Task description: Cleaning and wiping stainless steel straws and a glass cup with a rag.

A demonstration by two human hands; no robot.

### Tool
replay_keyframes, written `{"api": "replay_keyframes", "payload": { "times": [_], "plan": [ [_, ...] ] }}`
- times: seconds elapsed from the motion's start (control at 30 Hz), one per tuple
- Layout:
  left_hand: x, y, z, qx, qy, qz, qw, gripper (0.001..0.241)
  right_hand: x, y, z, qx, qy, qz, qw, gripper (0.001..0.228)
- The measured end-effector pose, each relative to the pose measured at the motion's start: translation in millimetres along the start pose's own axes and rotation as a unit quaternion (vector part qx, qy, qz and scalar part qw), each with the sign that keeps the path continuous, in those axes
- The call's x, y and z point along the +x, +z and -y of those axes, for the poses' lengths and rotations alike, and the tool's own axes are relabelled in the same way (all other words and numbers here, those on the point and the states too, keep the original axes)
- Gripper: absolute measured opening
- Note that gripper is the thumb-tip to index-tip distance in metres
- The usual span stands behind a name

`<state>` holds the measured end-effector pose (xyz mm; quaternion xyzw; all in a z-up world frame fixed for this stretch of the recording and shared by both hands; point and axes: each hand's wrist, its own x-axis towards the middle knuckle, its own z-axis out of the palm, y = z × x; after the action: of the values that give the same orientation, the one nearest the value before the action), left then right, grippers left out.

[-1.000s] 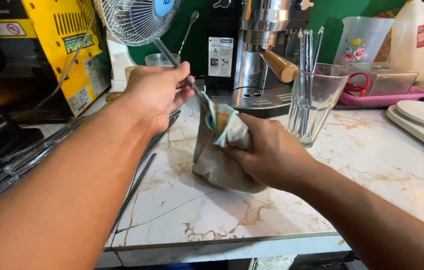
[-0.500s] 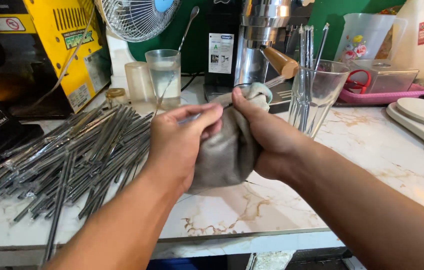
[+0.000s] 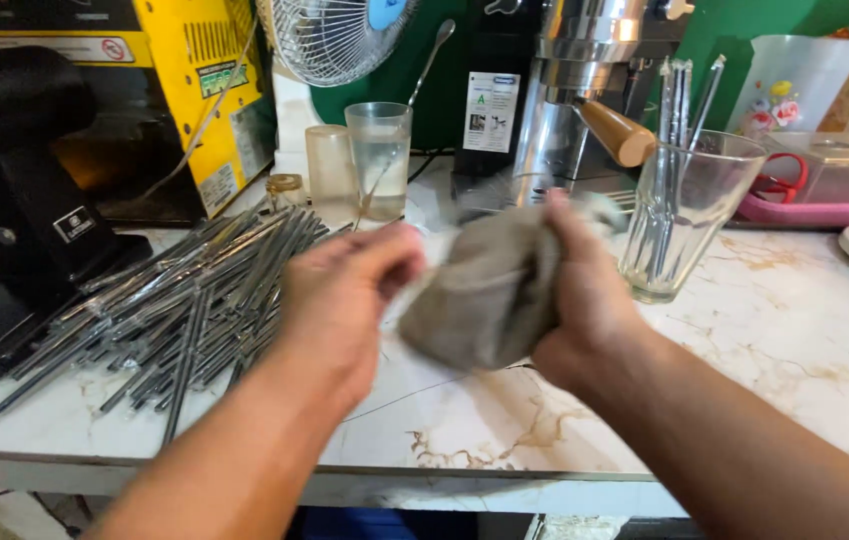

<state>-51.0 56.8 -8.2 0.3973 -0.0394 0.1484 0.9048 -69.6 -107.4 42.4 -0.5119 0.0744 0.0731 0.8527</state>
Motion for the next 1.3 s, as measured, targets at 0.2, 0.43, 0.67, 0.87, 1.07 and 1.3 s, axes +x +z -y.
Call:
{"api": "replay_keyframes", "payload": {
  "times": [0.2,0.43,0.67,0.87,1.07,1.3],
  "plan": [
    [-22,17,12,0.117,-0.006,0.096,0.989,0.016,54,-12,4,-0.043,-0.017,0.053,0.998,0.052],
    [-24,5,-18,0.092,-0.025,0.131,0.987,0.018,47,-24,23,0.064,-0.073,-0.139,0.985,0.045],
    [-18,14,-33,0.132,-0.305,0.24,0.912,0.029,70,-41,23,-0.023,-0.19,-0.145,0.971,0.043],
    [-11,14,-42,0.206,-0.373,0.29,0.857,0.033,72,-51,35,0.019,-0.212,-0.069,0.975,0.054],
    [19,4,-34,0.156,-0.298,0.224,0.915,0.029,38,-43,20,0.007,-0.161,0.014,0.987,0.072],
    [20,44,-3,0.325,-0.267,0.276,0.864,0.027,29,-27,9,0.043,-0.021,0.114,0.992,0.074]
  ]
}}
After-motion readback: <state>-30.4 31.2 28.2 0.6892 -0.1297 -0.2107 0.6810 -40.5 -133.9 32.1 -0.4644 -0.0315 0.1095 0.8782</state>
